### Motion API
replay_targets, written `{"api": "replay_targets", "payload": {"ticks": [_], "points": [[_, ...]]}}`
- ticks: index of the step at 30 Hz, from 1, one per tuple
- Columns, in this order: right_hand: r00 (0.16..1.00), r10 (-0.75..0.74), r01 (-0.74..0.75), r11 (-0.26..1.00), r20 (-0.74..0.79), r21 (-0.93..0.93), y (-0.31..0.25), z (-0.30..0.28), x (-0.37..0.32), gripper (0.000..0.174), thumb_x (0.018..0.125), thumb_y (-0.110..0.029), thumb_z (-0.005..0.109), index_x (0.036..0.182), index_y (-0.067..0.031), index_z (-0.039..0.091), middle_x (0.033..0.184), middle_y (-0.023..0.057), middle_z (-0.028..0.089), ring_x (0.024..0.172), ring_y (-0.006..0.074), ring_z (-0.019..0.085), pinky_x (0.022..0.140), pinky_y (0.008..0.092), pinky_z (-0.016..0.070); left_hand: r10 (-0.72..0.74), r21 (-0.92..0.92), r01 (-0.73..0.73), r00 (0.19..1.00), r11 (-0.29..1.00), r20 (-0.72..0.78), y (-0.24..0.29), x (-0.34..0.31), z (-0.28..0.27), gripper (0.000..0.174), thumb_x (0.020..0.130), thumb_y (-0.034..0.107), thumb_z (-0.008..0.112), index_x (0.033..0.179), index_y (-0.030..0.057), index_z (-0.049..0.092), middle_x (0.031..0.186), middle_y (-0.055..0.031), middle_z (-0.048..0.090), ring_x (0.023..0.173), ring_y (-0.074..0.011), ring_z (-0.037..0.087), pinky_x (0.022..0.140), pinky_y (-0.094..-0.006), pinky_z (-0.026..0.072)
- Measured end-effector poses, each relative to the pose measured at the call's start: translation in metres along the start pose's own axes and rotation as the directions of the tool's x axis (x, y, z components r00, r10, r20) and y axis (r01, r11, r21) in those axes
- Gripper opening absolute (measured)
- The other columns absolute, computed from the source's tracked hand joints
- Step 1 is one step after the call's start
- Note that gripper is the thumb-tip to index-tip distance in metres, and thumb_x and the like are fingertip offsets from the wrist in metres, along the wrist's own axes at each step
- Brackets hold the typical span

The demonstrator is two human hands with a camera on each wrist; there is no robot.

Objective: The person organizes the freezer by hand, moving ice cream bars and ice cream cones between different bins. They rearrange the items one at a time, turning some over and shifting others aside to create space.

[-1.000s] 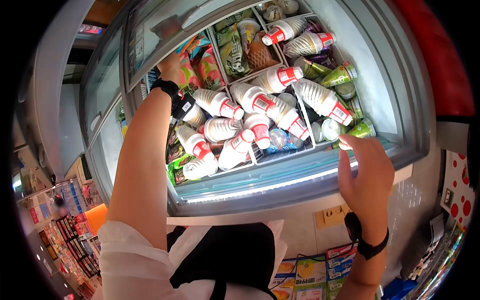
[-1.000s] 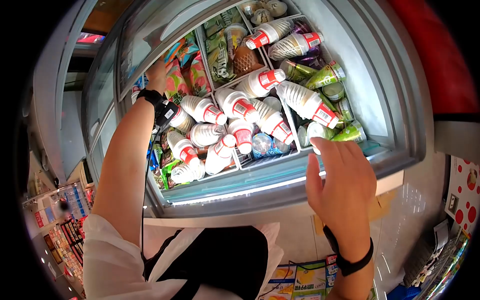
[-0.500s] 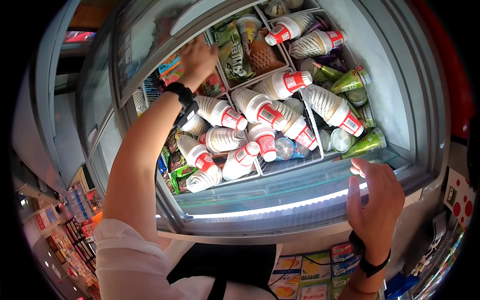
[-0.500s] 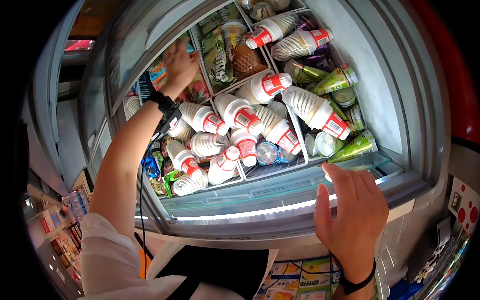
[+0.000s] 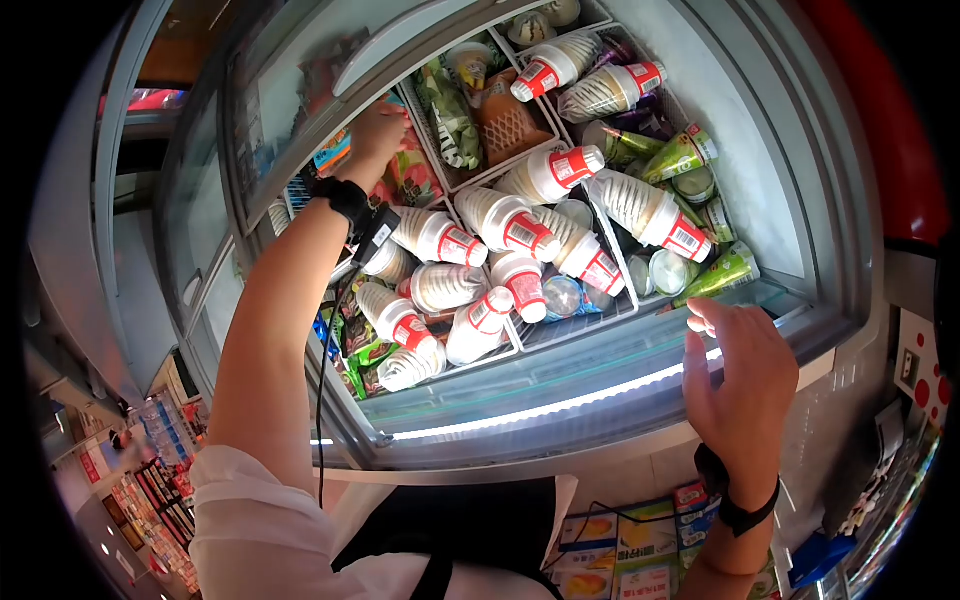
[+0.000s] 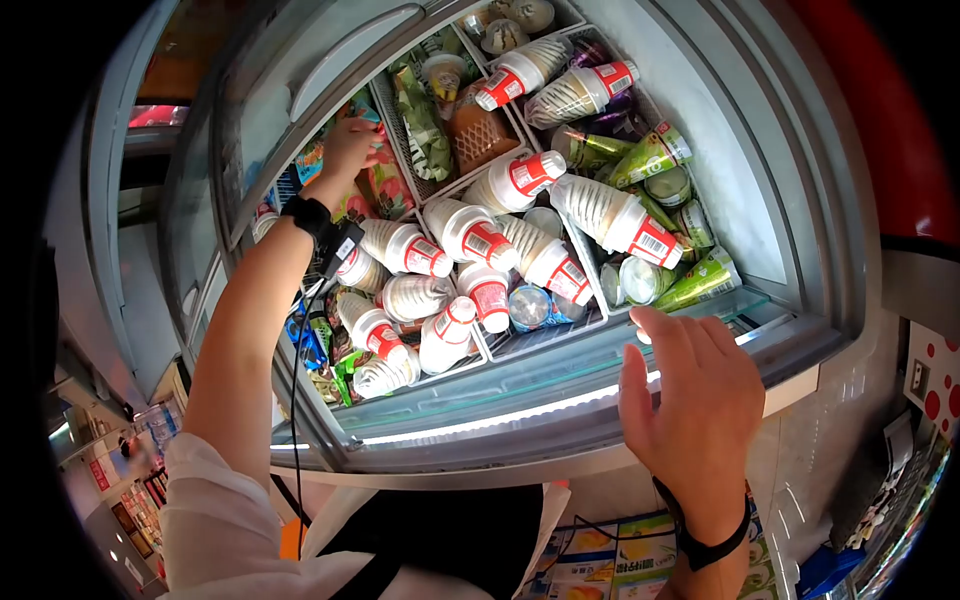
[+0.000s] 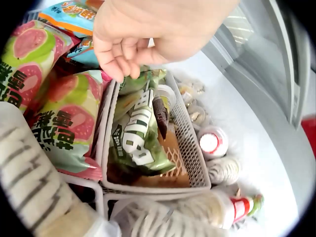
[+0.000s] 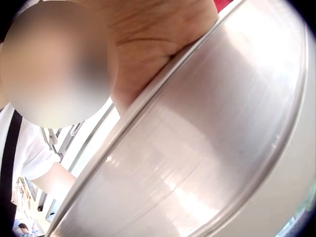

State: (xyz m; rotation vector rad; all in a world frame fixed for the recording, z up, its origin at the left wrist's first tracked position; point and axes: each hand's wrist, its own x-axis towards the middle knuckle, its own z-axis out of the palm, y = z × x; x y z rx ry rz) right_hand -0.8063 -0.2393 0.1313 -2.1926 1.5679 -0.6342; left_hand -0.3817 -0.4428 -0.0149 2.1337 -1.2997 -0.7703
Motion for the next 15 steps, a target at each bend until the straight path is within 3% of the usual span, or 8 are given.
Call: {"api": "replay_targets", "payload": {"ticks": [2, 4, 7, 8, 9, 10, 13, 15], "points": [[1.000, 0.006, -0.006, 1.000, -0.007, -0.004, -0.001, 0.000, 0.000, 0.022, 0.075, -0.004, 0.062, 0.097, -0.0030, 0.061, 0.078, 0.0096, 0.061, 0.069, 0.0266, 0.058, 0.060, 0.0354, 0.0451, -0.097, 0.196, 0.062, 0.979, 0.979, 0.177, 0.029, -0.022, 0.009, 0.037, 0.085, 0.037, 0.059, 0.086, -0.0005, 0.061, 0.074, -0.0088, 0.066, 0.058, -0.0180, 0.062, 0.052, -0.0298, 0.0539], [1.000, 0.007, -0.007, 1.000, -0.001, -0.004, -0.001, 0.000, 0.000, 0.021, 0.076, -0.005, 0.062, 0.097, -0.0029, 0.061, 0.078, 0.0096, 0.061, 0.069, 0.0265, 0.058, 0.060, 0.0353, 0.0451, -0.266, 0.447, 0.086, 0.895, 0.890, 0.357, 0.056, -0.034, 0.024, 0.044, 0.088, 0.043, 0.057, 0.086, -0.0008, 0.060, 0.076, -0.0102, 0.064, 0.064, -0.0167, 0.061, 0.053, -0.0302, 0.0529], [1.000, 0.007, -0.007, 1.000, 0.006, -0.011, -0.001, 0.000, 0.000, 0.021, 0.075, -0.005, 0.063, 0.097, -0.0030, 0.062, 0.077, 0.0096, 0.061, 0.069, 0.0265, 0.058, 0.059, 0.0352, 0.0452, -0.232, 0.500, -0.011, 0.877, 0.866, 0.421, 0.032, -0.016, 0.045, 0.047, 0.087, 0.046, 0.056, 0.081, -0.0003, 0.061, 0.072, -0.0124, 0.065, 0.064, -0.0196, 0.064, 0.048, -0.0318, 0.0504], [1.000, 0.009, -0.009, 1.000, 0.008, -0.010, -0.001, 0.000, 0.000, 0.021, 0.075, -0.005, 0.063, 0.096, -0.0030, 0.062, 0.077, 0.0096, 0.061, 0.069, 0.0265, 0.058, 0.059, 0.0351, 0.0453, -0.042, 0.520, -0.139, 0.946, 0.843, 0.321, 0.028, -0.014, 0.050, 0.046, 0.087, 0.045, 0.057, 0.080, -0.0008, 0.060, 0.072, -0.0129, 0.065, 0.063, -0.0210, 0.064, 0.046, -0.0330, 0.0491], [1.000, 0.008, -0.007, 1.000, 0.008, -0.015, -0.001, 0.000, 0.000, 0.021, 0.075, -0.005, 0.063, 0.096, -0.0030, 0.062, 0.077, 0.0096, 0.061, 0.069, 0.0266, 0.058, 0.059, 0.0352, 0.0453, 0.160, 0.552, -0.257, 0.963, 0.793, 0.218, 0.028, -0.015, 0.055, 0.046, 0.087, 0.043, 0.057, 0.079, -0.0013, 0.059, 0.071, -0.0135, 0.065, 0.061, -0.0224, 0.064, 0.044, -0.0342, 0.0479], [1.000, 0.007, -0.007, 1.000, 0.004, -0.020, -0.002, 0.000, 0.000, 0.021, 0.075, -0.005, 0.063, 0.096, -0.0031, 0.062, 0.077, 0.0096, 0.061, 0.069, 0.0267, 0.058, 0.059, 0.0353, 0.0453, 0.363, 0.596, -0.359, 0.924, 0.718, 0.118, 0.030, -0.014, 0.059, 0.045, 0.087, 0.042, 0.057, 0.078, -0.0018, 0.059, 0.071, -0.0140, 0.065, 0.060, -0.0238, 0.064, 0.042, -0.0354, 0.0466], [1.000, 0.008, -0.008, 1.000, 0.006, -0.027, -0.002, 0.000, 0.001, 0.021, 0.075, -0.005, 0.063, 0.096, -0.0030, 0.062, 0.077, 0.0097, 0.062, 0.068, 0.0269, 0.058, 0.058, 0.0357, 0.0453, 0.349, 0.465, -0.353, 0.932, 0.812, 0.098, 0.043, 0.011, 0.077, 0.036, 0.087, 0.036, 0.056, 0.094, 0.0006, 0.060, 0.080, -0.0179, 0.066, 0.070, -0.0326, 0.065, 0.058, -0.0396, 0.0516], [1.000, 0.016, -0.015, 0.999, 0.019, -0.029, -0.001, 0.000, 0.001, 0.022, 0.074, -0.005, 0.063, 0.096, -0.0028, 0.062, 0.077, 0.0096, 0.062, 0.068, 0.0269, 0.058, 0.058, 0.0358, 0.0453, 0.282, 0.362, -0.309, 0.951, 0.879, 0.127, 0.054, 0.018, 0.083, 0.035, 0.087, 0.031, 0.057, 0.107, 0.0017, 0.057, 0.082, -0.0183, 0.067, 0.070, -0.0316, 0.066, 0.060, -0.0387, 0.0534]]}}
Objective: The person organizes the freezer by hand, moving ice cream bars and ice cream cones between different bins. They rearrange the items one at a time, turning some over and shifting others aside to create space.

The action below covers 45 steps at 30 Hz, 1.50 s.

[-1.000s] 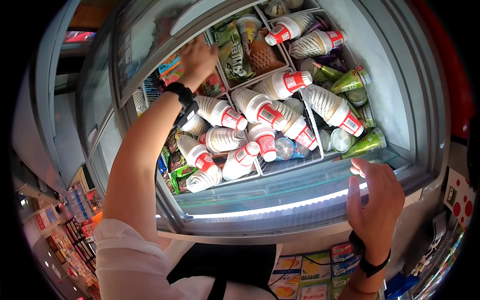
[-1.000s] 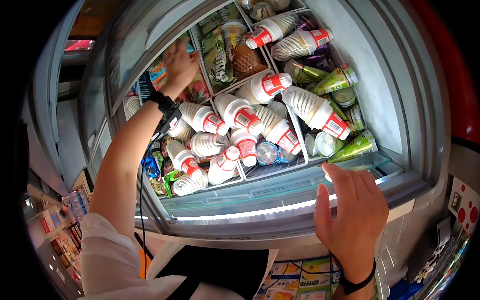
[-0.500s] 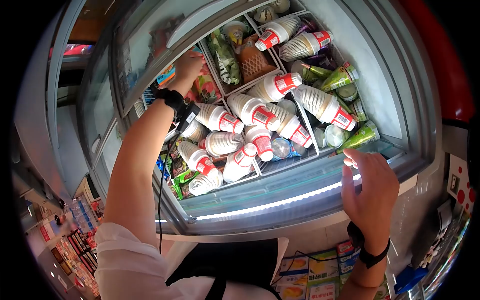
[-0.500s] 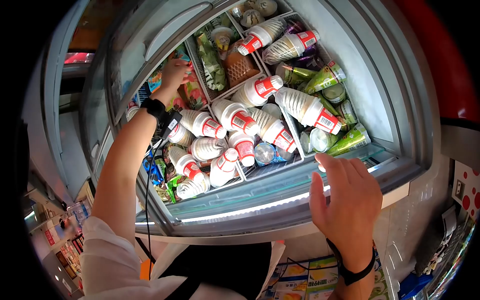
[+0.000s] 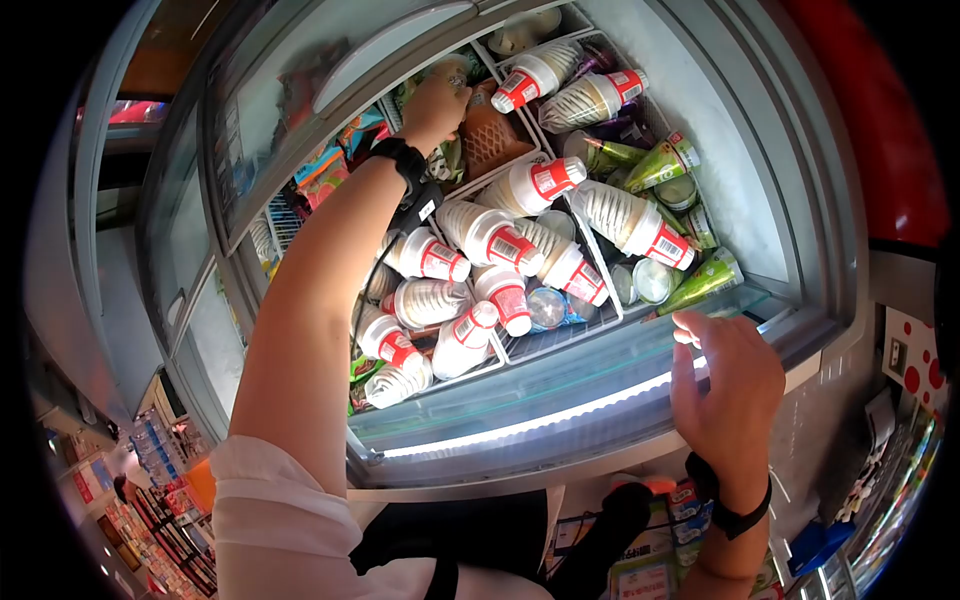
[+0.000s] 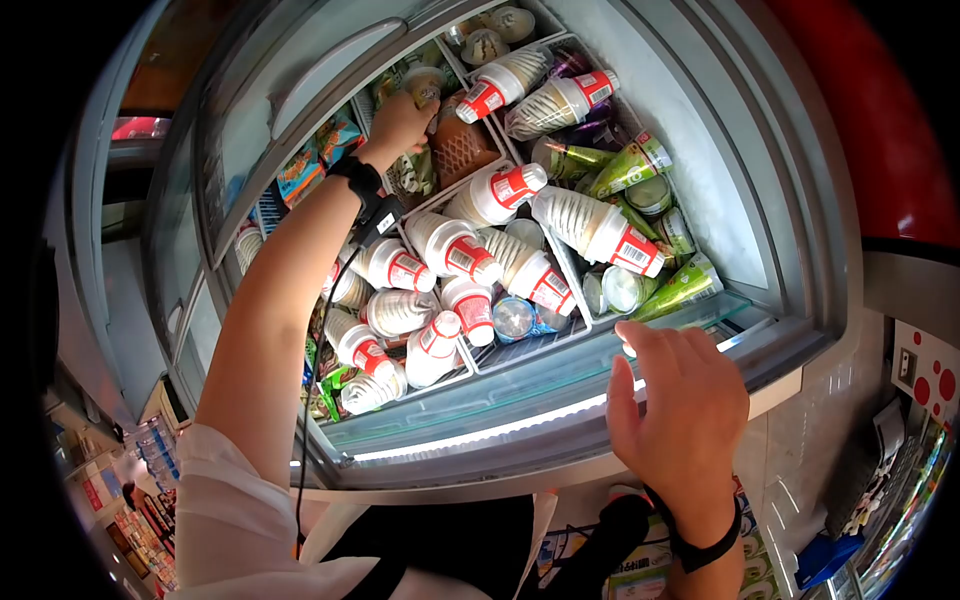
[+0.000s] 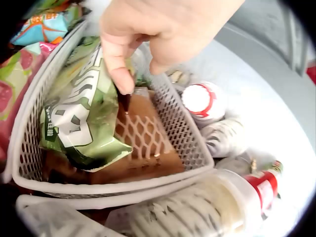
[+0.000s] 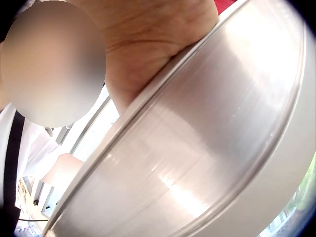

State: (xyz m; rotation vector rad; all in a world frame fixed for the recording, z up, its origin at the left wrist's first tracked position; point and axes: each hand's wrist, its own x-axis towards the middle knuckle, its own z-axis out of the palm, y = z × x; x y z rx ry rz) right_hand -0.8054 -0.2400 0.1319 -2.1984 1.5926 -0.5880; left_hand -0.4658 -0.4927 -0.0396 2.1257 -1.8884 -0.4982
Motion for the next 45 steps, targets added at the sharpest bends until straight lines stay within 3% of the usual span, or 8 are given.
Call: {"api": "replay_targets", "payload": {"ticks": [7, 11, 21, 26, 33, 38, 41, 45], "points": [[0.999, 0.027, -0.027, 1.000, 0.021, 0.001, 0.003, -0.003, 0.003, 0.025, 0.072, -0.005, 0.064, 0.096, -0.0024, 0.060, 0.077, 0.0089, 0.062, 0.067, 0.0267, 0.059, 0.057, 0.0355, 0.0456, -0.244, -0.168, 0.306, 0.918, 0.937, 0.312, 0.010, 0.030, 0.000, 0.049, 0.081, 0.013, 0.068, 0.116, -0.0128, 0.045, 0.083, -0.0210, 0.064, 0.061, -0.0204, 0.064, 0.049, -0.0321, 0.0559], [1.000, 0.030, -0.030, 0.998, 0.006, 0.051, 0.004, -0.003, 0.003, 0.027, 0.070, -0.005, 0.064, 0.097, -0.0025, 0.060, 0.078, 0.0084, 0.062, 0.068, 0.0260, 0.059, 0.056, 0.0354, 0.0456, -0.299, -0.729, 0.218, 0.954, 0.649, 0.019, 0.032, 0.001, 0.006, 0.032, 0.080, 0.006, 0.068, 0.102, -0.0095, 0.051, 0.083, -0.0119, 0.059, 0.067, -0.0192, 0.062, 0.057, -0.0340, 0.0601], [0.994, 0.010, -0.013, 0.999, 0.108, 0.035, 0.008, -0.009, 0.005, 0.033, 0.068, -0.008, 0.067, 0.100, -0.0027, 0.059, 0.080, 0.0062, 0.061, 0.068, 0.0230, 0.058, 0.053, 0.0328, 0.0453, 0.212, -0.990, 0.056, 0.974, 0.131, 0.083, 0.087, 0.065, 0.013, 0.021, 0.083, 0.000, 0.064, 0.102, -0.0037, 0.055, 0.098, -0.0145, 0.063, 0.098, -0.0282, 0.064, 0.093, -0.0400, 0.0514], [0.995, -0.022, 0.016, 0.998, 0.095, 0.068, 0.014, -0.006, 0.001, 0.033, 0.070, -0.012, 0.066, 0.101, -0.0029, 0.060, 0.080, 0.0047, 0.060, 0.068, 0.0199, 0.057, 0.051, 0.0296, 0.0444, -0.120, -0.823, 0.064, 0.993, 0.565, -0.006, 0.077, 0.069, 0.026, 0.056, 0.077, 0.007, 0.072, 0.123, -0.0030, 0.042, 0.106, -0.0145, 0.061, 0.091, -0.0290, 0.063, 0.080, -0.0356, 0.0523], [0.993, -0.021, 0.014, 0.998, 0.117, 0.058, 0.016, -0.006, 0.001, 0.032, 0.072, -0.014, 0.066, 0.102, -0.0032, 0.060, 0.082, 0.0041, 0.060, 0.069, 0.0195, 0.058, 0.053, 0.0290, 0.0450, 0.467, -0.332, -0.467, 0.880, 0.820, -0.085, 0.071, 0.086, 0.034, 0.045, 0.089, 0.019, 0.055, 0.131, 0.0064, 0.049, 0.125, -0.0201, 0.054, 0.107, -0.0259, 0.059, 0.089, -0.0336, 0.0442], [0.991, -0.025, 0.019, 0.999, 0.130, 0.049, 0.015, -0.006, 0.002, 0.033, 0.072, -0.013, 0.065, 0.103, -0.0031, 0.059, 0.084, 0.0043, 0.061, 0.072, 0.0199, 0.058, 0.055, 0.0294, 0.0465, -0.194, -0.068, 0.182, 0.939, 0.981, -0.283, 0.077, 0.039, -0.003, 0.045, 0.076, 0.021, 0.065, 0.113, -0.0033, 0.055, 0.117, -0.0194, 0.056, 0.098, -0.0306, 0.058, 0.089, -0.0381, 0.0436], [0.987, -0.011, 0.002, 0.998, 0.162, 0.055, 0.014, -0.008, 0.003, 0.033, 0.071, -0.011, 0.065, 0.103, -0.0029, 0.059, 0.085, 0.0044, 0.061, 0.074, 0.0199, 0.059, 0.056, 0.0302, 0.0471, -0.125, 0.300, 0.200, 0.959, 0.933, -0.254, 0.003, 0.020, -0.006, 0.060, 0.071, 0.034, 0.074, 0.113, -0.0031, 0.051, 0.106, -0.0268, 0.053, 0.088, -0.0324, 0.057, 0.080, -0.0400, 0.0469], [0.982, 0.005, -0.015, 0.998, 0.186, 0.054, 0.012, -0.008, 0.004, 0.034, 0.070, -0.010, 0.065, 0.103, -0.0027, 0.060, 0.085, 0.0046, 0.061, 0.075, 0.0199, 0.059, 0.056, 0.0305, 0.0475, -0.323, 0.209, 0.268, 0.898, 0.940, 0.300, 0.006, -0.027, -0.025, 0.064, 0.076, 0.032, 0.069, 0.116, -0.0111, 0.045, 0.093, -0.0246, 0.061, 0.075, -0.0309, 0.064, 0.063, -0.0366, 0.0513]]}}
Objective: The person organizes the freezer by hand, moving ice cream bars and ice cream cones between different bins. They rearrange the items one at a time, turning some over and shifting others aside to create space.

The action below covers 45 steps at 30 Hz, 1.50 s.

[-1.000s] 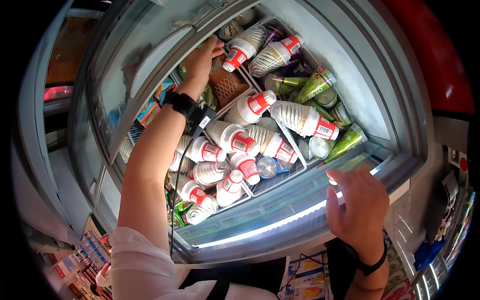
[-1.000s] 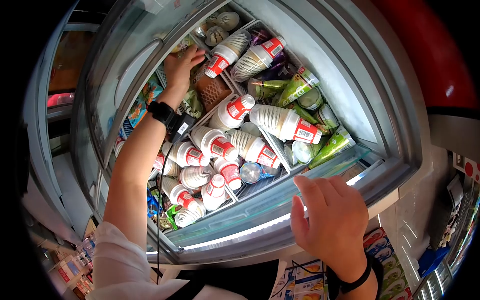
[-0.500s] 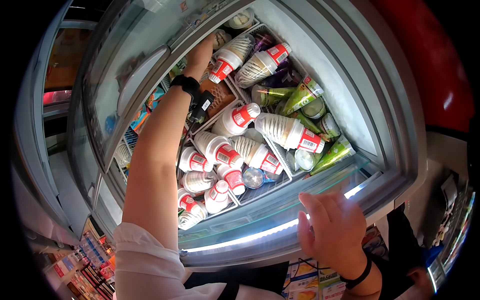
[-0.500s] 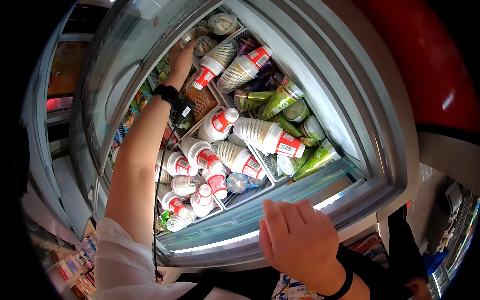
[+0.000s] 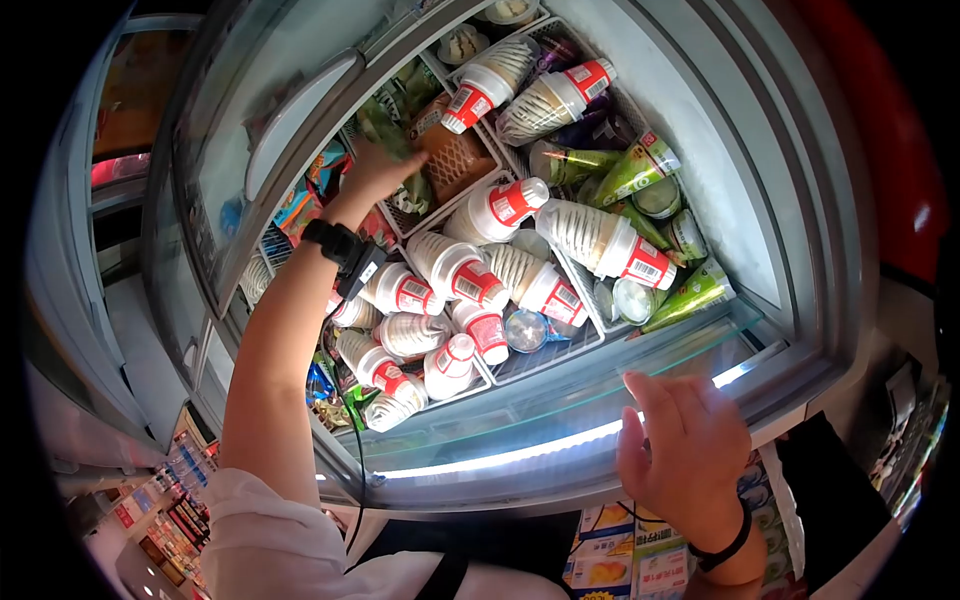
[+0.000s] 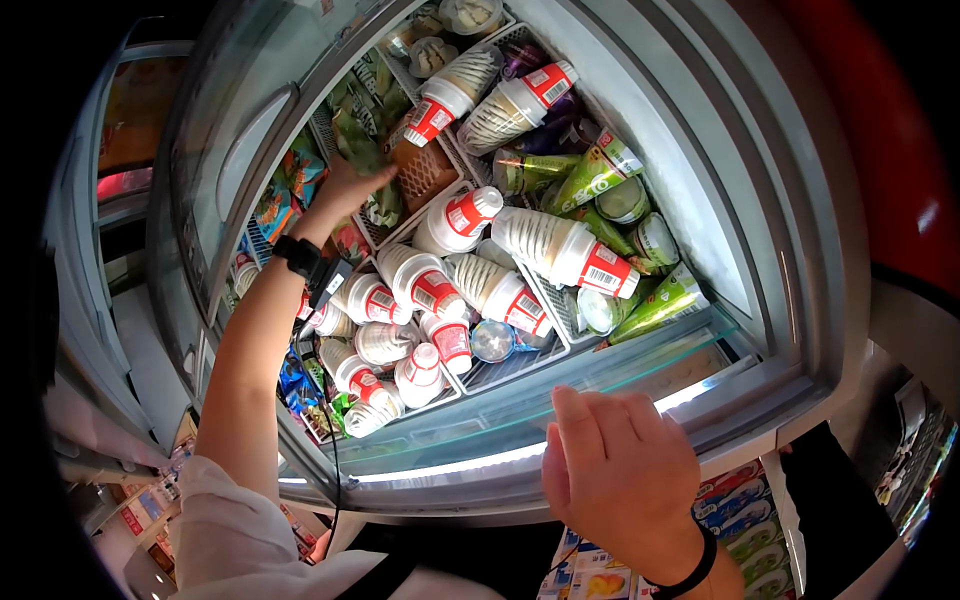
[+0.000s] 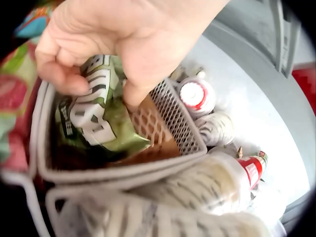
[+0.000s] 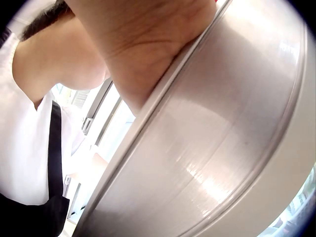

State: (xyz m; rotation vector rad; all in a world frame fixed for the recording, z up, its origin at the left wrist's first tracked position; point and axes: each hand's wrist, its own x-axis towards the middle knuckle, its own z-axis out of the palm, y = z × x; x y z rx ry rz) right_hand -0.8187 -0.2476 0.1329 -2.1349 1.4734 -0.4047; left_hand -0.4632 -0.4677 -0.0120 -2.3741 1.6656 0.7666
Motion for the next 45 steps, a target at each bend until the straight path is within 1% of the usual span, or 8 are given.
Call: {"api": "replay_targets", "payload": {"ticks": [5, 14, 15, 18, 22, 32, 39, 45], "points": [[1.000, -0.007, 0.007, 1.000, -0.009, 0.005, 0.000, 0.000, 0.002, 0.035, 0.069, -0.010, 0.064, 0.103, -0.0023, 0.060, 0.084, 0.0045, 0.062, 0.074, 0.0199, 0.060, 0.056, 0.0304, 0.0475, 0.056, -0.248, -0.103, 0.980, 0.963, -0.189, -0.030, 0.021, 0.015, 0.049, 0.075, 0.017, 0.065, 0.110, -0.0094, 0.043, 0.091, -0.0252, 0.063, 0.071, -0.0325, 0.066, 0.062, -0.0404, 0.0508], [0.998, 0.051, -0.052, 0.999, 0.047, 0.008, -0.009, -0.002, 0.004, 0.032, 0.069, -0.003, 0.058, 0.101, -0.0028, 0.059, 0.083, 0.0091, 0.063, 0.071, 0.0275, 0.059, 0.060, 0.0357, 0.0427, 0.458, 0.406, -0.258, 0.706, 0.876, -0.540, 0.003, 0.087, -0.014, 0.066, 0.085, 0.045, 0.061, 0.112, -0.0141, 0.048, 0.100, -0.0248, 0.061, 0.091, -0.0346, 0.061, 0.078, -0.0463, 0.0487], [0.997, 0.053, -0.052, 0.999, 0.064, -0.015, -0.009, -0.004, 0.003, 0.032, 0.069, -0.004, 0.058, 0.101, -0.0028, 0.059, 0.083, 0.0091, 0.063, 0.070, 0.0277, 0.059, 0.060, 0.0359, 0.0422, 0.294, 0.239, -0.228, 0.909, 0.944, -0.295, 0.012, 0.094, -0.019, 0.068, 0.090, 0.049, 0.050, 0.120, -0.0119, 0.045, 0.115, -0.0272, 0.054, 0.111, -0.0406, 0.049, 0.093, -0.0486, 0.0412], [0.995, 0.053, -0.048, 0.997, 0.089, -0.056, -0.009, -0.004, 0.004, 0.032, 0.069, -0.005, 0.057, 0.101, -0.0031, 0.059, 0.084, 0.0089, 0.063, 0.069, 0.0278, 0.058, 0.060, 0.0366, 0.0408, 0.749, 0.708, -0.324, 0.499, 0.628, -0.436, -0.045, 0.175, 0.033, 0.070, 0.096, 0.048, 0.037, 0.143, -0.0029, 0.024, 0.148, -0.0229, 0.024, 0.120, -0.0402, 0.047, 0.095, -0.0484, 0.0431], [0.998, 0.028, -0.026, 0.999, 0.055, -0.041, -0.007, -0.001, 0.002, 0.031, 0.071, -0.006, 0.057, 0.102, -0.0036, 0.059, 0.084, 0.0087, 0.063, 0.068, 0.0271, 0.057, 0.059, 0.0368, 0.0401, 0.198, 0.454, -0.085, 0.958, 0.887, -0.208, -0.001, 0.118, 0.001, 0.077, 0.095, 0.055, 0.029, 0.145, -0.0012, 0.015, 0.151, -0.0208, 0.011, 0.140, -0.0374, 0.010, 0.112, -0.0513, 0.0188], [1.000, -0.022, 0.021, 0.998, -0.014, -0.056, -0.008, 0.001, 0.001, 0.028, 0.074, -0.007, 0.061, 0.102, -0.0020, 0.058, 0.081, 0.0101, 0.061, 0.070, 0.0268, 0.059, 0.059, 0.0352, 0.0471, 0.286, 0.216, -0.210, 0.854, 0.954, -0.435, -0.004, 0.029, 0.015, 0.071, 0.093, 0.049, 0.041, 0.139, -0.0034, 0.030, 0.142, -0.0285, 0.030, 0.132, -0.0429, 0.029, 0.106, -0.0588, 0.0206], [0.990, 0.029, -0.040, 0.997, -0.141, -0.073, -0.017, 0.010, -0.008, 0.018, 0.081, -0.009, 0.060, 0.098, -0.0051, 0.063, 0.082, 0.0106, 0.065, 0.074, 0.0261, 0.062, 0.064, 0.0365, 0.0490, 0.348, -0.114, -0.331, 0.913, 0.937, 0.211, 0.020, -0.123, -0.014, 0.050, 0.082, 0.027, 0.054, 0.122, -0.0046, 0.053, 0.125, -0.0282, 0.051, 0.116, -0.0358, 0.051, 0.099, -0.0410, 0.0393], [0.987, 0.085, -0.098, 0.991, -0.138, -0.091, -0.017, 0.015, -0.019, 0.021, 0.087, -0.009, 0.055, 0.107, -0.0071, 0.062, 0.094, 0.0108, 0.065, 0.085, 0.0237, 0.062, 0.072, 0.0327, 0.0482, 0.709, -0.829, -0.435, 0.701, 0.351, -0.068, -0.052, -0.276, -0.100, 0.022, 0.096, 0.013, 0.050, 0.113, 0.0027, 0.060, 0.107, -0.0102, 0.064, 0.101, -0.0175, 0.061, 0.086, -0.0325, 0.0504]]}}
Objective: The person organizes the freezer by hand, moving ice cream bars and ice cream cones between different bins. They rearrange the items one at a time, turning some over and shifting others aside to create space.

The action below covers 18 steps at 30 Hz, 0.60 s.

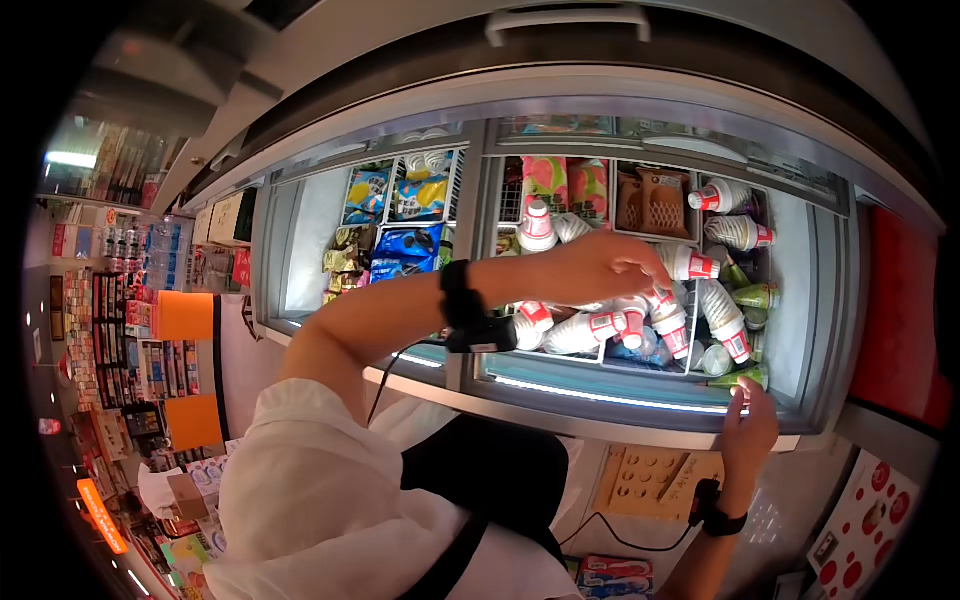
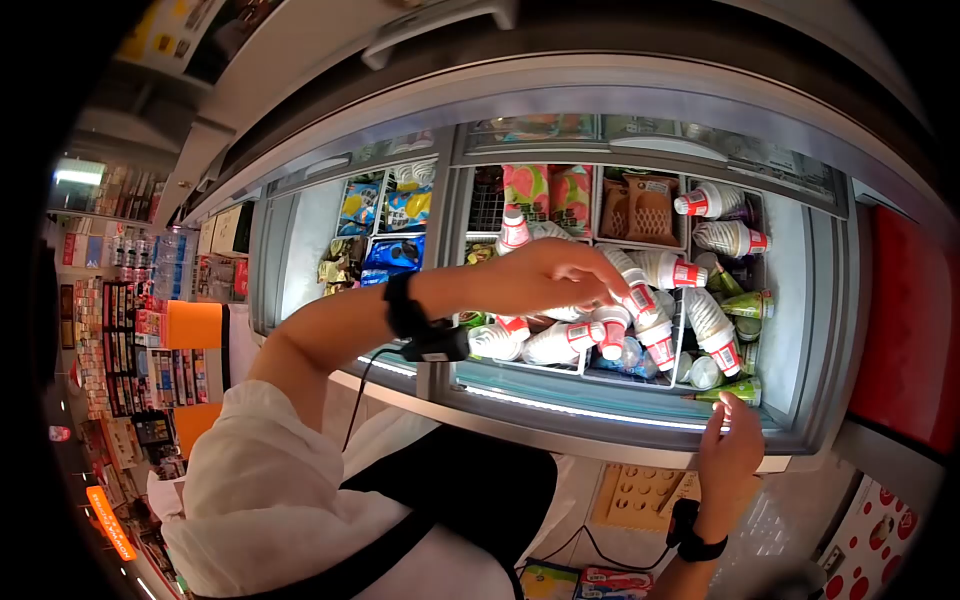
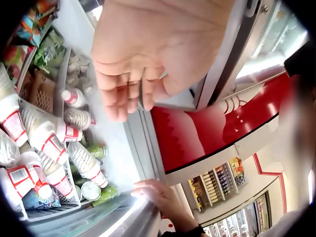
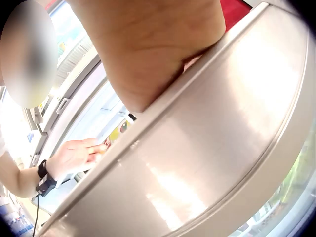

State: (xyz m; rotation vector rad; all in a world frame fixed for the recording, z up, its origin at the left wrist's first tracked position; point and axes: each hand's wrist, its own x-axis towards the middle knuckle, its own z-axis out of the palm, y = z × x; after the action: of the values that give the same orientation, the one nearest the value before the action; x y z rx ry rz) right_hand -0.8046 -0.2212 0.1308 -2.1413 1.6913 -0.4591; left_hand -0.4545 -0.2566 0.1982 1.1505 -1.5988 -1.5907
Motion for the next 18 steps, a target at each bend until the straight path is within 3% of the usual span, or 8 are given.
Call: {"api": "replay_targets", "payload": {"ticks": [3, 5, 7, 11, 12, 13, 17, 18], "points": [[0.987, -0.120, 0.130, 0.988, -0.102, 0.089, -0.045, 0.001, -0.013, 0.026, 0.087, -0.004, 0.054, 0.112, -0.0041, 0.058, 0.104, 0.0120, 0.061, 0.097, 0.0252, 0.058, 0.081, 0.0326, 0.0458, -0.068, -0.234, 0.029, 0.985, 0.972, -0.158, 0.021, -0.088, -0.058, 0.020, 0.096, 0.013, 0.049, 0.108, 0.0017, 0.060, 0.097, -0.0084, 0.065, 0.090, -0.0153, 0.064, 0.078, -0.0307, 0.0531], [0.995, -0.071, 0.082, 0.978, -0.063, 0.193, -0.092, 0.012, -0.033, 0.027, 0.083, 0.002, 0.053, 0.109, -0.0014, 0.056, 0.109, 0.0136, 0.058, 0.102, 0.0313, 0.052, 0.087, 0.0375, 0.0421, -0.124, -0.242, 0.062, 0.960, 0.968, -0.251, -0.001, -0.144, -0.110, 0.020, 0.096, 0.017, 0.051, 0.107, 0.0030, 0.061, 0.094, -0.0086, 0.065, 0.084, -0.0147, 0.064, 0.074, -0.0299, 0.0535], [0.983, -0.159, 0.175, 0.962, -0.090, 0.210, -0.146, 0.027, -0.046, 0.027, 0.082, 0.004, 0.053, 0.108, -0.0018, 0.056, 0.108, 0.0129, 0.058, 0.102, 0.0311, 0.052, 0.088, 0.0389, 0.0416, -0.424, -0.190, 0.379, 0.832, 0.906, -0.359, -0.032, -0.190, -0.160, 0.022, 0.095, 0.020, 0.051, 0.108, 0.0041, 0.061, 0.095, -0.0082, 0.065, 0.081, -0.0147, 0.063, 0.074, -0.0290, 0.0528], [0.981, -0.191, 0.194, 0.907, -0.043, 0.373, -0.241, 0.075, -0.066, 0.029, 0.078, 0.007, 0.053, 0.105, -0.0025, 0.056, 0.104, 0.0134, 0.059, 0.099, 0.0316, 0.053, 0.088, 0.0399, 0.0409, -0.597, -0.112, 0.673, 0.551, 0.731, -0.583, -0.157, -0.255, -0.275, 0.022, 0.091, 0.019, 0.053, 0.103, 0.0039, 0.063, 0.093, -0.0057, 0.064, 0.082, -0.0151, 0.063, 0.074, -0.0278, 0.0512], [0.983, -0.181, 0.182, 0.907, -0.037, 0.380, -0.263, 0.086, -0.068, 0.030, 0.075, 0.008, 0.053, 0.102, -0.0026, 0.056, 0.101, 0.0134, 0.060, 0.097, 0.0318, 0.053, 0.086, 0.0396, 0.0414, -0.584, -0.079, 0.711, 0.504, 0.699, -0.636, -0.200, -0.271, -0.315, 0.023, 0.089, 0.021, 0.055, 0.102, 0.0037, 0.062, 0.093, -0.0067, 0.063, 0.086, -0.0146, 0.062, 0.072, -0.0277, 0.0492], [0.983, -0.180, 0.180, 0.901, -0.038, 0.395, -0.280, 0.096, -0.071, 0.030, 0.074, 0.009, 0.053, 0.102, -0.0025, 0.056, 0.101, 0.0135, 0.060, 0.097, 0.0319, 0.053, 0.086, 0.0396, 0.0416, -0.518, -0.055, 0.662, 0.528, 0.747, -0.673, -0.259, -0.291, -0.368, 0.019, 0.081, 0.014, 0.053, 0.092, 0.0023, 0.064, 0.075, -0.0062, 0.060, 0.059, -0.0160, 0.052, 0.051, -0.0323, 0.0378], [0.985, -0.140, 0.166, 0.918, -0.098, 0.359, -0.322, 0.140, -0.080, 0.030, 0.071, 0.010, 0.053, 0.098, -0.0017, 0.056, 0.094, 0.0139, 0.060, 0.086, 0.0324, 0.056, 0.075, 0.0400, 0.0441, -0.175, 0.158, 0.764, 0.334, 0.625, -0.926, -0.353, -0.313, -0.475, 0.039, 0.080, 0.021, 0.061, 0.110, -0.0036, 0.059, 0.100, -0.0117, 0.064, 0.090, -0.0254, 0.061, 0.076, -0.0364, 0.0467], [0.979, -0.139, 0.179, 0.939, -0.151, 0.293, -0.324, 0.149, -0.081, 0.029, 0.070, 0.011, 0.052, 0.097, -0.0013, 0.056, 0.090, 0.0139, 0.060, 0.081, 0.0316, 0.056, 0.070, 0.0390, 0.0437, -0.182, 0.172, 0.762, 0.356, 0.624, -0.916, -0.360, -0.310, -0.492, 0.043, 0.079, 0.024, 0.064, 0.111, -0.0034, 0.059, 0.103, -0.0131, 0.062, 0.089, -0.0254, 0.061, 0.075, -0.0366, 0.0481]]}}
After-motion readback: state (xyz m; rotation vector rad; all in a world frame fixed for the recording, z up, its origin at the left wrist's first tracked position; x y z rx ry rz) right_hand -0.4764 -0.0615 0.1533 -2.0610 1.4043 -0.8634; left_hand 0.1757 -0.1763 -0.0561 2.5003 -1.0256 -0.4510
